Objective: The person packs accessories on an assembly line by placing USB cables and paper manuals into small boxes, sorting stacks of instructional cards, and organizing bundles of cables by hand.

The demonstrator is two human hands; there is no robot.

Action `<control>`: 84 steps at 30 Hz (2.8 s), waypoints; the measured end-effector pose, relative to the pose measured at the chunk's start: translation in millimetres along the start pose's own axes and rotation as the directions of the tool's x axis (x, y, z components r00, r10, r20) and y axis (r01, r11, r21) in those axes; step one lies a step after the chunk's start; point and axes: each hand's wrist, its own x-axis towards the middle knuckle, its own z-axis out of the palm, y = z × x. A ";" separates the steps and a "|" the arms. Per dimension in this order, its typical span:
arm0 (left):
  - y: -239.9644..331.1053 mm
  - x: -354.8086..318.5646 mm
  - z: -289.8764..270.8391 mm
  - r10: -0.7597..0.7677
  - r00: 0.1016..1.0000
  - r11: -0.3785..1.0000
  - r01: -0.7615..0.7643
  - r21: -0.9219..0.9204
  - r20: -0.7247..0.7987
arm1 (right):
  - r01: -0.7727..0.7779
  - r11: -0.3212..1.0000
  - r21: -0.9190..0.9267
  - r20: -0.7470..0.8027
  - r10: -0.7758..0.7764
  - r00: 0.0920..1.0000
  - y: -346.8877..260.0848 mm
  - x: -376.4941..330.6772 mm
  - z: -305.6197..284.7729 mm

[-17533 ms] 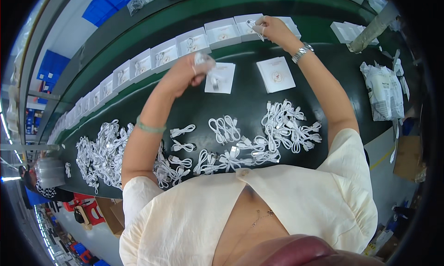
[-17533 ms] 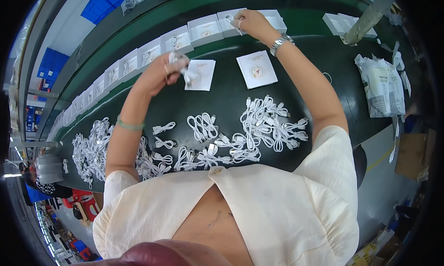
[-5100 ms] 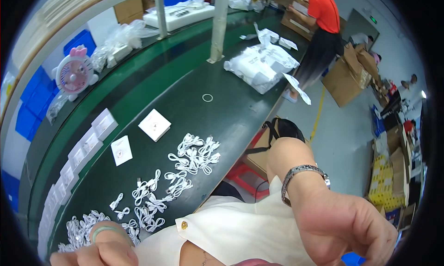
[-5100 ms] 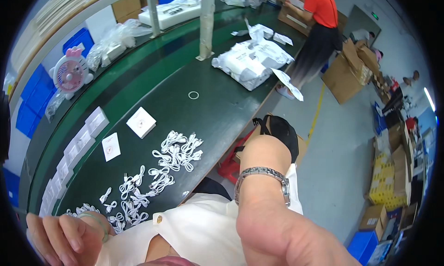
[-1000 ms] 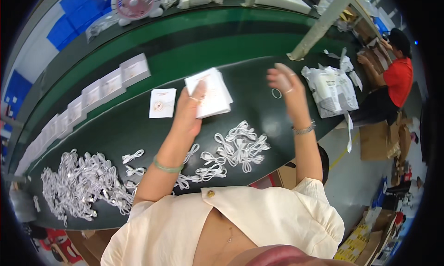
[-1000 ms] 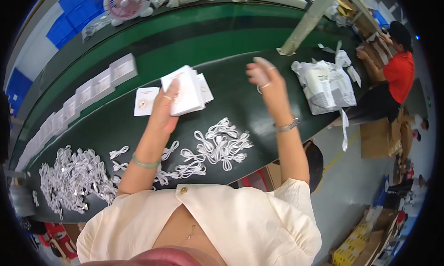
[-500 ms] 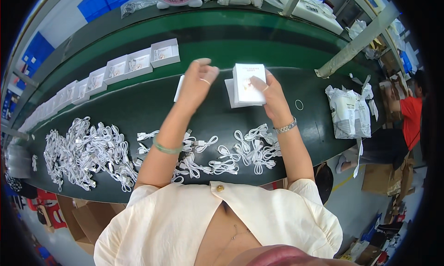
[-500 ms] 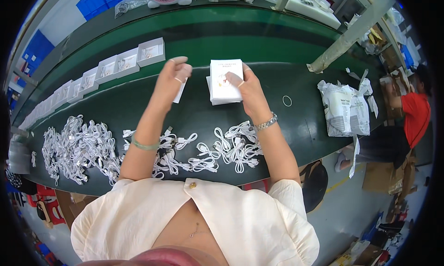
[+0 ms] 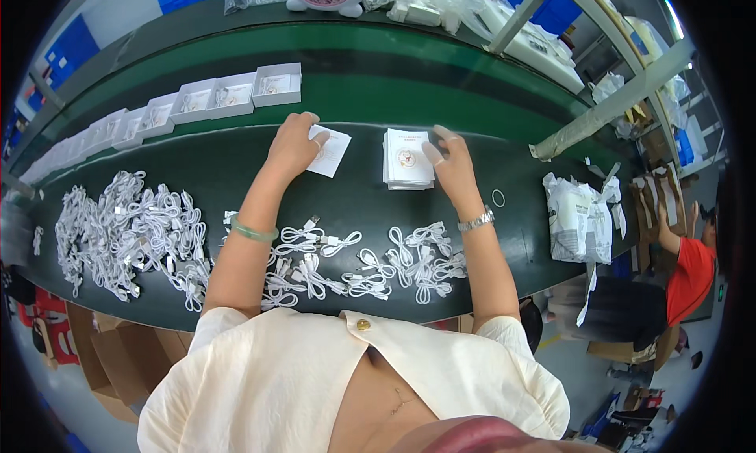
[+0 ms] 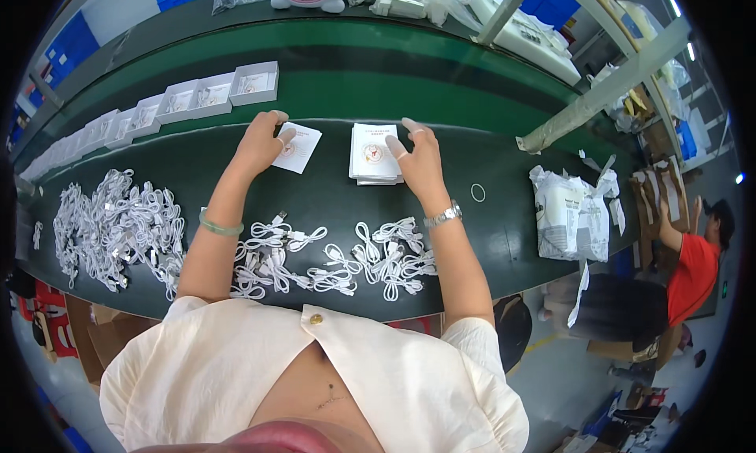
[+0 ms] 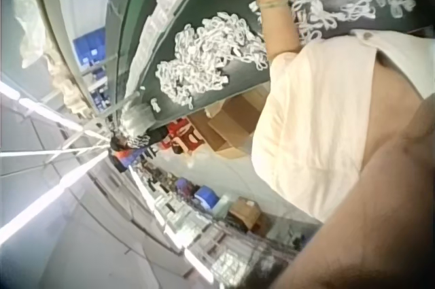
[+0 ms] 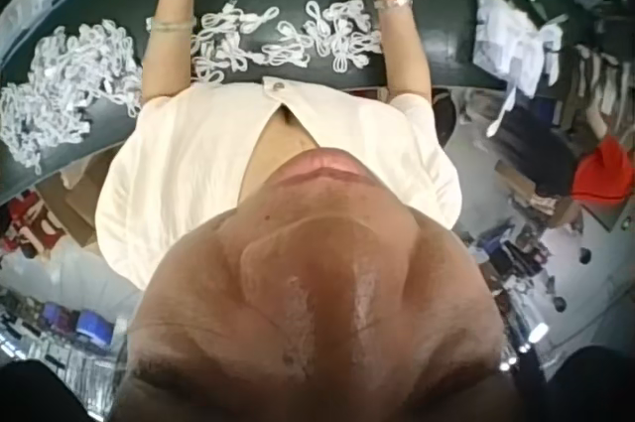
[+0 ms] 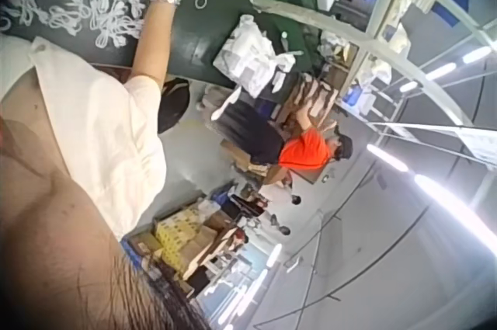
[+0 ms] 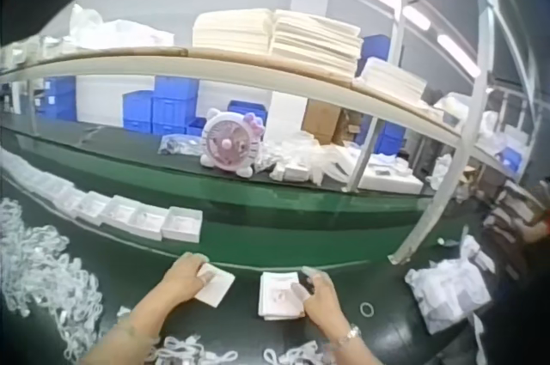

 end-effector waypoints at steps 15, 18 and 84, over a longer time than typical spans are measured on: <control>10.3 30.1 -15.9 -0.061 0.825 0.845 -0.257 0.469 0.562 | 0.188 0.977 0.103 0.031 -0.192 0.981 -58.4 -80.6 -28.6; 15.4 28.7 -17.4 -0.126 0.819 0.839 -0.213 0.500 0.560 | 0.229 0.973 0.040 0.048 -0.231 0.972 -55.7 -86.5 -23.7; 15.9 -141.2 -87.0 0.282 0.802 0.892 -0.422 0.164 0.527 | 0.176 0.965 -0.193 0.499 -0.058 0.865 3.2 -167.1 -77.2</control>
